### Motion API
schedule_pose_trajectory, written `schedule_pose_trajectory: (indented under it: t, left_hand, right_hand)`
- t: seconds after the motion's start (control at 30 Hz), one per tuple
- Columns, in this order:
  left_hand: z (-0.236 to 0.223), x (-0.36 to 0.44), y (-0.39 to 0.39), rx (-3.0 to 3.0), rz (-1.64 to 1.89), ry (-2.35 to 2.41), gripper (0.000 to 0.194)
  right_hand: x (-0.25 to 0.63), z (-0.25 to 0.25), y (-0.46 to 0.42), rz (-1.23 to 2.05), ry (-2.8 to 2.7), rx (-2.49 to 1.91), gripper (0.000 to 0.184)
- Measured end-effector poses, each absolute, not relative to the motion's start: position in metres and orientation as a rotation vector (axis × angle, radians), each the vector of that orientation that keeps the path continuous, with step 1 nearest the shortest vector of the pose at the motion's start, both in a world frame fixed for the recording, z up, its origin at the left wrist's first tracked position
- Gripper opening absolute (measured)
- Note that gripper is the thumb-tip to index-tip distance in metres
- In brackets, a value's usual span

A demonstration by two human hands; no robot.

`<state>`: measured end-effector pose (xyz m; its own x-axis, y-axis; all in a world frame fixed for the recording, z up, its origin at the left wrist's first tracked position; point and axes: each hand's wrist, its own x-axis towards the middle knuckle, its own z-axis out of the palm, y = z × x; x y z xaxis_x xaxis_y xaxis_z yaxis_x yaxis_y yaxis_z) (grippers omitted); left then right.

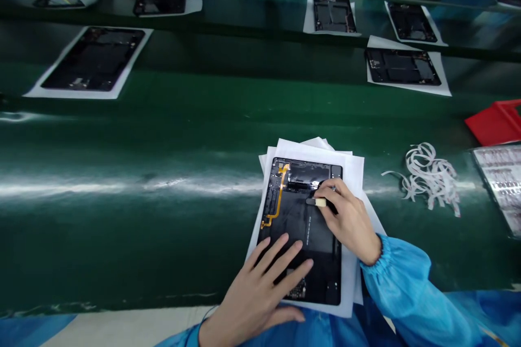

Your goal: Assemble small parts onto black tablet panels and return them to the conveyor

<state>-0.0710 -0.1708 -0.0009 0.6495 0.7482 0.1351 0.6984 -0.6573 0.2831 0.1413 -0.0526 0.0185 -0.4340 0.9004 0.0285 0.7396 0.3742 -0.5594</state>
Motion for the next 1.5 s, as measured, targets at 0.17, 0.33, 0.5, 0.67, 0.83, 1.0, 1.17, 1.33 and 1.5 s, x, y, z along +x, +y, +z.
schedule_pose_trajectory:
  t: [0.17,0.33,0.5,0.67,0.83,1.0,1.17,1.33,1.5]
  left_hand:
    - [-0.003,-0.072,-0.166,2.722,0.356,1.169,0.062]
    - [0.0,-0.068,-0.165,2.739,0.384,1.2,0.06]
    - [-0.001,-0.067,-0.166,2.713,0.42,1.205,0.058]
    - [-0.004,-0.067,-0.167,2.742,0.389,1.24,0.056]
    - [-0.003,-0.064,-0.168,2.759,0.404,1.263,0.053]
    - [-0.005,-0.065,-0.169,2.749,0.423,1.266,0.052]
    - [-0.006,-0.065,-0.168,2.727,0.462,1.257,0.053]
    - [-0.004,-0.064,-0.168,2.727,0.456,1.259,0.052]
    - [-0.001,-0.069,-0.166,2.719,0.374,1.214,0.077]
  right_hand:
    - [0.136,0.017,-0.05,0.692,-2.327,-1.453,0.02]
    - [0.145,0.024,-0.052,0.978,-2.156,-1.206,0.022]
    - [0.161,0.057,-0.07,1.218,-2.046,-1.011,0.011]
    - [0.153,0.037,-0.055,0.95,-2.028,-1.161,0.01]
    - [0.142,-0.002,-0.041,0.769,-2.067,-1.273,0.016]
    - [0.139,-0.001,-0.047,0.695,-2.128,-1.276,0.019]
    - [0.138,-0.001,-0.047,0.679,-2.138,-1.286,0.018]
    - [0.139,-0.004,-0.047,0.681,-2.138,-1.249,0.019]
    - [0.139,-0.005,-0.048,0.65,-2.15,-1.237,0.018]
